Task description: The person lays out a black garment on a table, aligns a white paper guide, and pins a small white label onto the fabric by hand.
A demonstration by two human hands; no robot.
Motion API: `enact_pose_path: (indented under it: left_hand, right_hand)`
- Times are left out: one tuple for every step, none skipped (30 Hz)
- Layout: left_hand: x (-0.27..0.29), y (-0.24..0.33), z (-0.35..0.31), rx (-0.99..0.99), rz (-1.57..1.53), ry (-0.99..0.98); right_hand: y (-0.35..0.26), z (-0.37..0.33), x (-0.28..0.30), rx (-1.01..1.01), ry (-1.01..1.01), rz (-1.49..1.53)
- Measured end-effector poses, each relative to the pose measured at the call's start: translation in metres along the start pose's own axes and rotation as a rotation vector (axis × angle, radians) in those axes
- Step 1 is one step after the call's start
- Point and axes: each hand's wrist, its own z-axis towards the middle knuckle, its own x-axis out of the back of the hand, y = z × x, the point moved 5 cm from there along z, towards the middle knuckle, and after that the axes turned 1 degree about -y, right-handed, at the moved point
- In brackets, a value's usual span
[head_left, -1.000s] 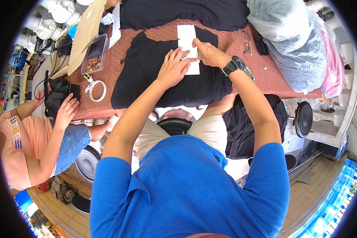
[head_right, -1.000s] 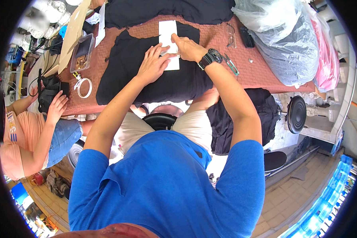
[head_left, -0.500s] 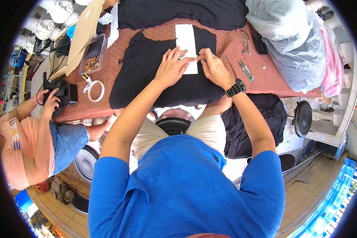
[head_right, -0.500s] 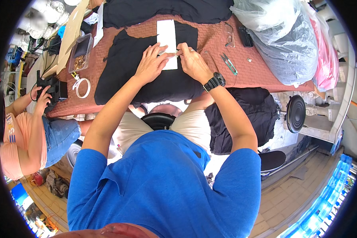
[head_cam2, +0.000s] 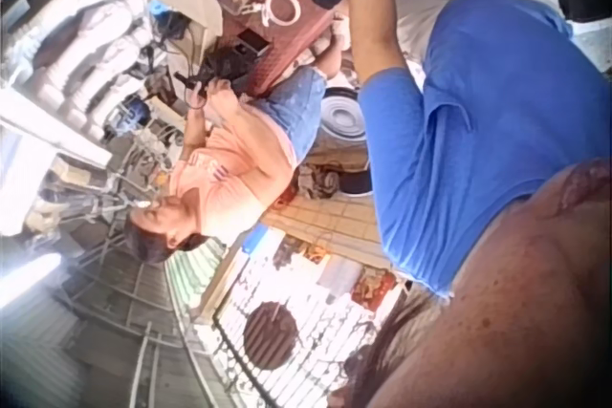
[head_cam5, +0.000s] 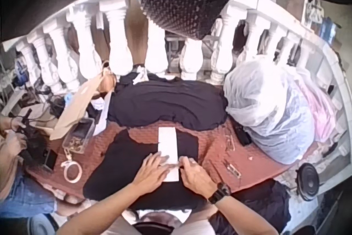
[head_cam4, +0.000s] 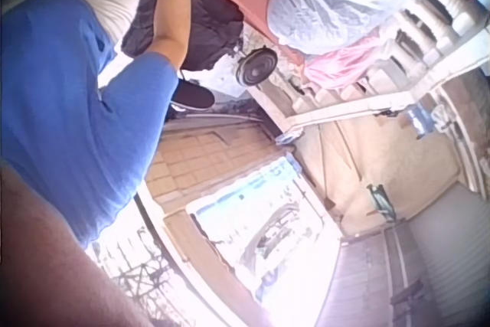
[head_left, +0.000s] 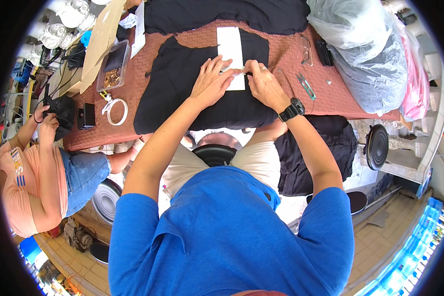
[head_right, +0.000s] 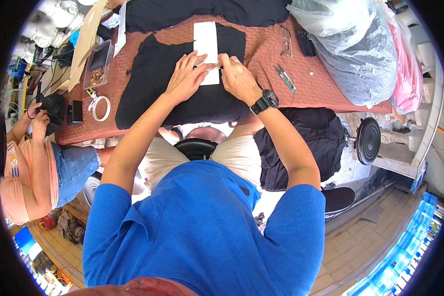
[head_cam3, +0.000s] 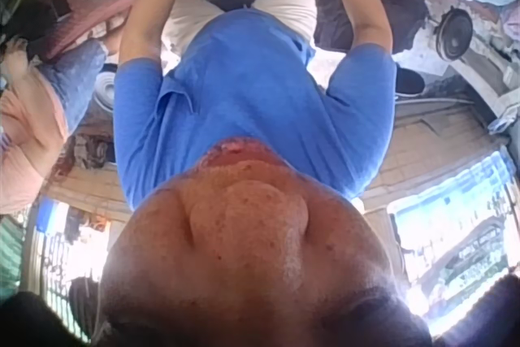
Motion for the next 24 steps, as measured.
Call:
enact_pose_path:
  left_hand:
    - [0.001,0.001,0.001,0.002,0.004,-0.005]
    - [0.001,0.001,0.001,0.013,-0.008,-0.025]
    - [0.001,0.001,0.001,0.025,-0.020,-0.046]
    - [0.002,0.000,0.001,0.038,-0.029,-0.063]
    - [0.000,-0.001,0.001,0.036,-0.014,-0.062]
    - [-0.002,-0.003,0.000,0.034,0.002,-0.061]
    - [-0.003,-0.003,0.000,0.031,0.016,-0.059]
    - [-0.003,-0.004,-0.001,0.036,0.007,-0.060]
    - [-0.003,-0.004,-0.002,0.041,-0.002,-0.061]
    - [0.002,-0.003,0.002,0.043,-0.009,-0.057]
    - [0.007,-0.004,0.004,0.096,-0.076,-0.024]
    - [0.013,-0.004,0.007,0.149,-0.144,0.010]
    - [0.019,-0.005,0.012,0.201,-0.211,0.047]
    - [0.025,-0.007,0.016,0.278,-0.165,0.124]
    - [0.022,-0.014,0.021,0.417,-0.215,0.076]
    - [0.018,-0.018,0.024,0.554,-0.268,0.026]
    - [0.013,-0.023,0.025,0.688,-0.323,-0.026]
    - [0.008,-0.028,0.025,0.694,-0.265,-0.011]
    - [0.007,-0.029,0.028,0.731,-0.277,-0.018]
    - [0.006,-0.029,0.031,0.768,-0.289,-0.025]
    - [0.005,-0.030,0.034,0.804,-0.302,-0.033]
    - [0.003,-0.033,0.034,0.864,-0.375,-0.059]
    - [0.002,-0.034,0.036,0.895,-0.414,-0.059]
    - [0.001,-0.034,0.037,0.927,-0.453,-0.059]
  right_hand:
    - [0.000,0.000,-0.001,-0.001,-0.018,-0.032]
    - [-0.002,0.000,-0.002,0.008,-0.024,-0.070]
    - [-0.005,-0.001,-0.002,0.018,-0.031,-0.107]
    - [-0.009,0.000,-0.003,0.032,-0.036,-0.144]
    - [-0.011,0.000,-0.005,0.047,-0.046,-0.184]
    - [-0.012,0.000,-0.007,0.063,-0.056,-0.223]
    - [-0.015,0.001,-0.008,0.078,-0.066,-0.265]
    - [-0.018,0.001,-0.009,0.072,-0.070,-0.273]
    - [-0.022,0.002,-0.010,0.067,-0.074,-0.281]
    - [-0.024,0.003,-0.008,0.063,-0.075,-0.294]
    - [-0.024,0.003,-0.007,0.046,-0.076,-0.288]
    - [-0.024,0.001,-0.007,0.028,-0.077,-0.282]
    - [-0.024,0.001,-0.006,0.013,-0.077,-0.278]
    - [-0.025,0.001,-0.004,-0.014,-0.084,-0.255]
    - [-0.026,0.002,-0.003,-0.018,-0.076,-0.253]
    - [-0.026,0.001,-0.004,-0.025,-0.070,-0.254]
    - [-0.026,0.000,-0.004,-0.032,-0.064,-0.255]
    - [-0.027,0.000,-0.005,-0.034,-0.067,-0.258]
    - [-0.026,0.000,-0.007,-0.038,-0.070,-0.263]
    - [-0.025,0.000,-0.007,-0.052,-0.077,-0.260]
    - [-0.026,0.001,-0.007,-0.068,-0.083,-0.257]
    - [-0.025,0.000,-0.009,-0.068,-0.082,-0.259]
    - [-0.024,0.000,-0.012,-0.045,-0.070,-0.257]
    - [-0.023,0.000,-0.011,-0.042,-0.061,-0.260]
